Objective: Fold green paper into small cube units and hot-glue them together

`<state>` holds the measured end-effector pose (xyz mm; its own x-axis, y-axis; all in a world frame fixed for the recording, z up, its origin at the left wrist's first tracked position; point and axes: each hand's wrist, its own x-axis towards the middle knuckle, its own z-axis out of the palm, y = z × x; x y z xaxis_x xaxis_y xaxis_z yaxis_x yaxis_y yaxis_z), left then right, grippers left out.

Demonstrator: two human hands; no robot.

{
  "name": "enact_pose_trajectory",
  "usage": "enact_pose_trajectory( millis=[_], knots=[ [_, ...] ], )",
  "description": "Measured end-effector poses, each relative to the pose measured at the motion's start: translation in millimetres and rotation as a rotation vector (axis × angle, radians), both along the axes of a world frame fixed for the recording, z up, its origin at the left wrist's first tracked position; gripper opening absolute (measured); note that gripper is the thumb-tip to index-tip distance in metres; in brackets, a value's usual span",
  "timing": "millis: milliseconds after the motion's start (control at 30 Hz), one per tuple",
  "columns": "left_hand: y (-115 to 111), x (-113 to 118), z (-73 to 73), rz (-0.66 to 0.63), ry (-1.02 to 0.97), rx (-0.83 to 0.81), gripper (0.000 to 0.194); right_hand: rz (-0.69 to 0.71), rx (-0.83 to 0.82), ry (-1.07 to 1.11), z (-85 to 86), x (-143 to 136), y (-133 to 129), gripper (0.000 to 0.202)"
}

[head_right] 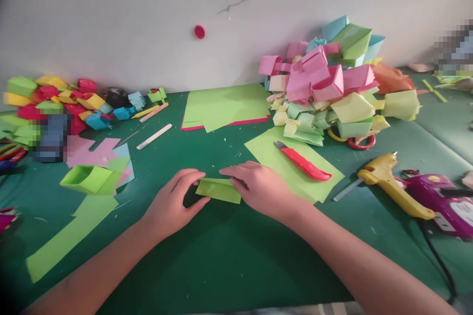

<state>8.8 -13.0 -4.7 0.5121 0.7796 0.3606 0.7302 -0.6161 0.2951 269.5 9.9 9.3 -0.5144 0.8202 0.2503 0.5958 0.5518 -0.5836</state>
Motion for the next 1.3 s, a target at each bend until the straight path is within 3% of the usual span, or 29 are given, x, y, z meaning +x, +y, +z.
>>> enact_pose_trajectory(
  millis=[167,333,467,533,600,667,767,867,1033,1300],
  knots=[
    [1,1,-2.7,0.020,-0.132,-0.110,0.053,0.065,-0.032,0.144,-7.6,4,-4,0.035],
    [0,2,-3.5,0.051,-0.246,-0.152,0.068,0.001,-0.147,0.196,-6.8,3,-5,0.033],
    [1,-1,-2.7,0.029,-0.270,-0.208,0.065,-0.062,-0.147,0.147,-7.6,2,-3,0.033],
    [2,-2,-2.2,-0.060,-0.234,-0.228,0.049,-0.069,-0.100,0.095,-8.9,4,-2,0.033],
    [4,-3,-1.5,-0.171,-0.167,-0.166,0.031,-0.052,-0.031,0.024,-10.1,6,-1,0.033],
    [5,-4,-0.3,-0.226,-0.089,-0.038,0.030,-0.023,0.048,-0.072,-10.4,9,-1,0.033],
    [2,-5,3.8,-0.211,0.033,0.120,0.030,0.038,0.185,-0.213,-8.7,13,-3,0.031],
    [-7,-1,10.4,-0.210,0.139,0.135,0.024,0.147,0.292,-0.290,-6.3,13,-6,0.038],
    [-23,11,15.7,-0.250,0.219,0.141,0.024,0.263,0.253,-0.348,-3.9,9,-12,0.045],
    [-27,17,10.7,-0.259,0.223,0.214,0.030,0.216,0.213,-0.446,6.4,7,-21,0.043]
  ],
)
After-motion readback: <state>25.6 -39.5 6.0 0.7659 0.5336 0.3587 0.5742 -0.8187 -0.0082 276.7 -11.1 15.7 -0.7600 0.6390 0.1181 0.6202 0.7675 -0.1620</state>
